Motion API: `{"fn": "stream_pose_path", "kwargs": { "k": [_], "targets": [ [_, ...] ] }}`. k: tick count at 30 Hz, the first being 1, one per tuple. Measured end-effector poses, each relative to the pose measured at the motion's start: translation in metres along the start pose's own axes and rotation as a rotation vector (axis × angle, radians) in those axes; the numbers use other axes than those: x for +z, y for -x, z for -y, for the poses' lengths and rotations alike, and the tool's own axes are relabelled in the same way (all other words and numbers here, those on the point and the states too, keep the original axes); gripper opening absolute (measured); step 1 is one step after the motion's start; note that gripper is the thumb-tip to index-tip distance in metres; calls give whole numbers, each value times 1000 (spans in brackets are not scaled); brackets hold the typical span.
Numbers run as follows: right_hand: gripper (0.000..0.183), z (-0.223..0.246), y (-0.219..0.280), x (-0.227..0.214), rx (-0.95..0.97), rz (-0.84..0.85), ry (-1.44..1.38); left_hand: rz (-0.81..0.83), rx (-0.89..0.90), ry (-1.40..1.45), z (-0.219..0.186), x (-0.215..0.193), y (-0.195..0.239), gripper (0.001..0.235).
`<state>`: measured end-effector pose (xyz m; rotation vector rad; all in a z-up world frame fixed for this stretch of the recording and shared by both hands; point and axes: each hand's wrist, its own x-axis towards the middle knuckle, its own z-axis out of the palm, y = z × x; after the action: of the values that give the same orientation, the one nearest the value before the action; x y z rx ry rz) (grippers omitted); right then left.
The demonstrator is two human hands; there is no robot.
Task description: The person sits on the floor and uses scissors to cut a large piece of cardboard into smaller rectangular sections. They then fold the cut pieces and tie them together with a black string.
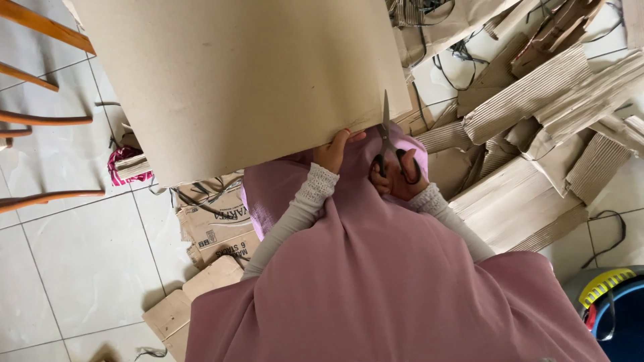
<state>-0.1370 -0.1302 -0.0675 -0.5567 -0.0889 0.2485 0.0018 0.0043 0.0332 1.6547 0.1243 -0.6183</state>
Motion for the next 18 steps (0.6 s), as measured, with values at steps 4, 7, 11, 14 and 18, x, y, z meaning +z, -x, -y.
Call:
{"fn": "stream_pose_path", "kwargs": {
  "k": [4,7,11,14,18],
  "targets": [
    [80,35,-23,69,-79,-126,211,1,3,4,4,-8,0,39],
    [79,-30,14,-27,-108,-145,-13,-20,12,8,18,-12,-11,37],
    [61,-25,13,3,-13,-471,168,15,34,48,16,-15,-9,32],
    [60,-11,4,19,-36,-458,239,50,38,38,17,-22,-13,32],
    [67,8,-9,22,-15,-390,225,39,13,8,19,-27,-13,30]
  ]
}}
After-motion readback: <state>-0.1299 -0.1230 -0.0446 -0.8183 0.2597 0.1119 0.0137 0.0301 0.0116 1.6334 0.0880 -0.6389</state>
